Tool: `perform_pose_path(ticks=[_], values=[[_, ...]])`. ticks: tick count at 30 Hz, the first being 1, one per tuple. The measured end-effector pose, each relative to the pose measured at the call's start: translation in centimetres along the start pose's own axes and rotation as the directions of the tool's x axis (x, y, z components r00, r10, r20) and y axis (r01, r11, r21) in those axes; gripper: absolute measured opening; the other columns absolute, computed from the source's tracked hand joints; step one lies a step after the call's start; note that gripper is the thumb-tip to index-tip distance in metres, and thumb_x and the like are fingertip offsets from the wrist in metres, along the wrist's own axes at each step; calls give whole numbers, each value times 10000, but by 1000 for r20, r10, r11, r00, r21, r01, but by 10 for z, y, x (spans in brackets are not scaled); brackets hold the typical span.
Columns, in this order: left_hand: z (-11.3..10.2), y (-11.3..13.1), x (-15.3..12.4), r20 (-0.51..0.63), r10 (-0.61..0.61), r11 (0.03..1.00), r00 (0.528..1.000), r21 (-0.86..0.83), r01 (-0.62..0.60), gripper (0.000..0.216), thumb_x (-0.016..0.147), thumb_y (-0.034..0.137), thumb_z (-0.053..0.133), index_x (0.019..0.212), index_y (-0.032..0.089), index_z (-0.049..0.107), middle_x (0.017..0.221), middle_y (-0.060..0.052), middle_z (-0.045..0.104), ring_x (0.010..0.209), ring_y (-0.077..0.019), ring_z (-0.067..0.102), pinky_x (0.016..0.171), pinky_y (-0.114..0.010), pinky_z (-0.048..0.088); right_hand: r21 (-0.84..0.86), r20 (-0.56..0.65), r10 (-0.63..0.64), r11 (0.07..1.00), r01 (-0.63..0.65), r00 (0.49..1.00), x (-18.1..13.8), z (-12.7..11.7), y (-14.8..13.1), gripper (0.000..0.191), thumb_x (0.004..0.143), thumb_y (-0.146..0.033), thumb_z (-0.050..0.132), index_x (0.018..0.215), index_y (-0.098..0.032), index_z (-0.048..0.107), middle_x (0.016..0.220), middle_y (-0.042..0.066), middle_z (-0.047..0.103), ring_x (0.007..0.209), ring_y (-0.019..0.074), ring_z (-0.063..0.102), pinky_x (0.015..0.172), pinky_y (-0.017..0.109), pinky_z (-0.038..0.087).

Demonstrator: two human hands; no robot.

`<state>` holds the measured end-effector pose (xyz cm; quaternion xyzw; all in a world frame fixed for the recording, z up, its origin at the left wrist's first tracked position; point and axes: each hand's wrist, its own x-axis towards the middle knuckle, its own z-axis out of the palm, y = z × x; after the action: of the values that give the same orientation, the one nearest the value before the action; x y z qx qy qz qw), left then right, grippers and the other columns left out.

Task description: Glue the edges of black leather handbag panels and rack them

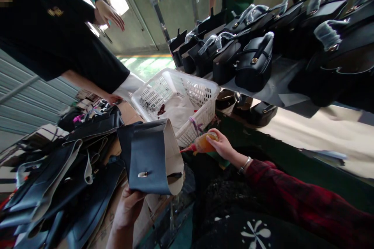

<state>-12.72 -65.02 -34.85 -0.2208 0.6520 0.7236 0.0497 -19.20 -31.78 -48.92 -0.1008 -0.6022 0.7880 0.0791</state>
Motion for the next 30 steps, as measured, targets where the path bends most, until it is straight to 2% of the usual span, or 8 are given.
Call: perform_pose_path(ticks=[7, 13, 16, 21, 26, 30], values=[[3, 2, -2, 2, -4, 1000, 1000, 19, 4, 289, 305, 138, 843, 571, 161, 733, 527, -3, 607, 554, -109, 520, 610, -221, 502, 35, 37, 85, 996, -86, 996, -7, -2, 6, 555, 586, -644, 790, 873, -228, 561, 712, -24, 562, 654, 164, 532, 637, 295, 463], [3, -5, -9, 26, 64, 998, 998, -17, -63, 297, 442, 126, 835, 727, 187, 774, 639, 11, 675, 636, -118, 581, 693, -214, 509, 38, 109, 166, 984, -171, 980, -22, -6, 7, 537, 607, -642, 783, 843, -213, 564, 687, -28, 564, 634, 150, 515, 622, 285, 438], [6, -4, -12, 16, 55, 998, 998, -21, -55, 291, 448, 103, 822, 723, 185, 772, 641, 14, 682, 640, -114, 589, 705, -205, 502, 34, 84, 156, 987, -159, 984, -20, -8, 7, 546, 602, -651, 785, 850, -217, 565, 698, -24, 571, 644, 156, 521, 636, 293, 448], [7, -3, -14, 12, 59, 998, 998, -2, -59, 268, 447, 121, 839, 699, 170, 760, 679, -3, 703, 660, -135, 612, 717, -229, 504, 27, -78, 73, 997, -71, 994, -8, -12, 6, 568, 585, -677, 785, 850, -225, 567, 715, -16, 560, 657, 169, 524, 633, 299, 458], [2, -7, -11, 30, 70, 997, 997, 16, -70, 267, 463, 163, 858, 717, 177, 776, 735, -21, 738, 746, -167, 646, 776, -243, 508, 66, -33, 67, 996, -64, 997, -7, -4, 6, 562, 604, -696, 759, 854, -236, 558, 738, -7, 563, 676, 180, 536, 638, 301, 467], [-7, -13, -4, 38, 58, 998, 998, 36, -59, 270, 416, 201, 897, 648, 178, 761, 674, -21, 712, 695, -157, 623, 750, -246, 513, 66, -3, 97, 993, -97, 995, -9, 2, 9, 561, 589, -688, 770, 845, -234, 562, 730, -9, 567, 691, 184, 540, 661, 308, 468]])
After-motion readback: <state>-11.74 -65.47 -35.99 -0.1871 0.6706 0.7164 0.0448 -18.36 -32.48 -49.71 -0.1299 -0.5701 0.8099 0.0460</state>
